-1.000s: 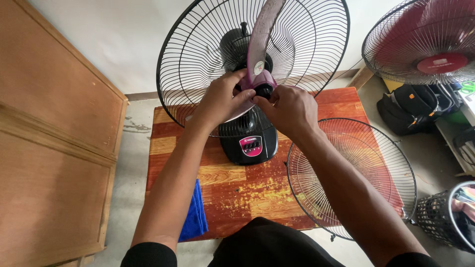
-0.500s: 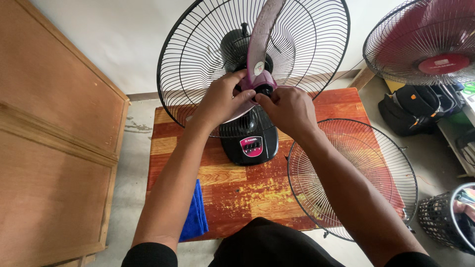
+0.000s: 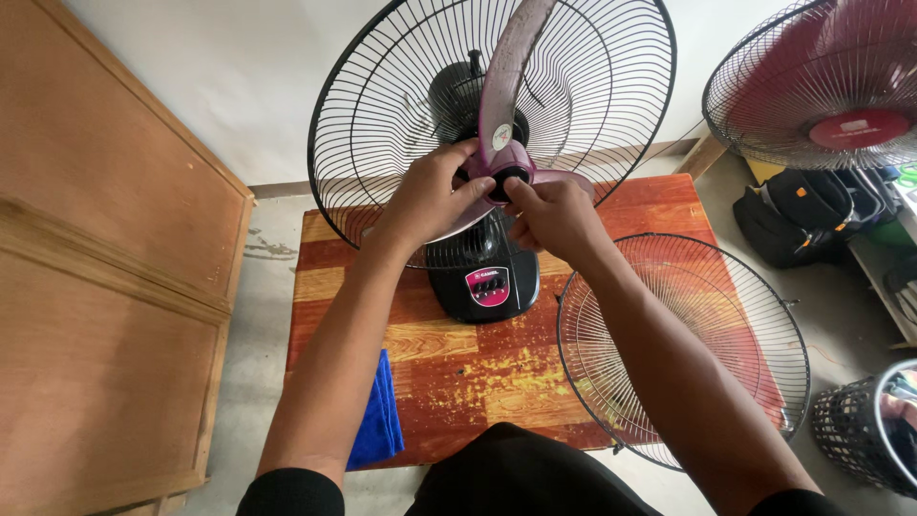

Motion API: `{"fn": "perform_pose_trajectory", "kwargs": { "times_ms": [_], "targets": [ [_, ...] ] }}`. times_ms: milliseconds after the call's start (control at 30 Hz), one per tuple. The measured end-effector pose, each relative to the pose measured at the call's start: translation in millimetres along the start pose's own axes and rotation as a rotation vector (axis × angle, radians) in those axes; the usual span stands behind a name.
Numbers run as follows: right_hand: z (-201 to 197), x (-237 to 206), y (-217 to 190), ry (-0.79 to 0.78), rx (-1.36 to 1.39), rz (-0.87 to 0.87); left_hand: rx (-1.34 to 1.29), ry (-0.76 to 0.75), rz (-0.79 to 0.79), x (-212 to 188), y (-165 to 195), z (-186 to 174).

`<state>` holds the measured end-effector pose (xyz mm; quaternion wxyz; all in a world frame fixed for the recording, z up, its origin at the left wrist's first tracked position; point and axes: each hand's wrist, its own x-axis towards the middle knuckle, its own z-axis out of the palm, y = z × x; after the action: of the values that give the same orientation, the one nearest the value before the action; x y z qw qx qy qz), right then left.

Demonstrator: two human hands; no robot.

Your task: The person wipes the table with a blue cloth, then removes the front grille from a pedestal fan and sets it on the table. They then unscrew the blade cap and work on the fan blades at the hub.

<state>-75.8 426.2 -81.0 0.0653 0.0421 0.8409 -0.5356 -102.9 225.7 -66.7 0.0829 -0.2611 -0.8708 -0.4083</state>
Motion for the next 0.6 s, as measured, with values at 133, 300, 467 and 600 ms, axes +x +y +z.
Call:
{"fn": "perform_pose_trajectory", "kwargs": {
  "times_ms": [133, 300, 467, 600],
  "targets": [
    [0, 10, 16, -0.090, 0.148, 0.061, -0.037, -0.025, -0.047, 0, 1, 1],
    [1, 19, 30, -0.179, 0.333, 0.132, -0.029, -0.022, -0.046, 1, 2, 0],
    [0, 22, 31, -0.221, 0.379, 0.198, -0.040, -0.010, -0.021, 0, 2, -1],
    [-1, 11, 24, -0.208, 0.372, 0.168, -0.040, -0.044, -0.076, 1, 3, -1]
  ]
}}
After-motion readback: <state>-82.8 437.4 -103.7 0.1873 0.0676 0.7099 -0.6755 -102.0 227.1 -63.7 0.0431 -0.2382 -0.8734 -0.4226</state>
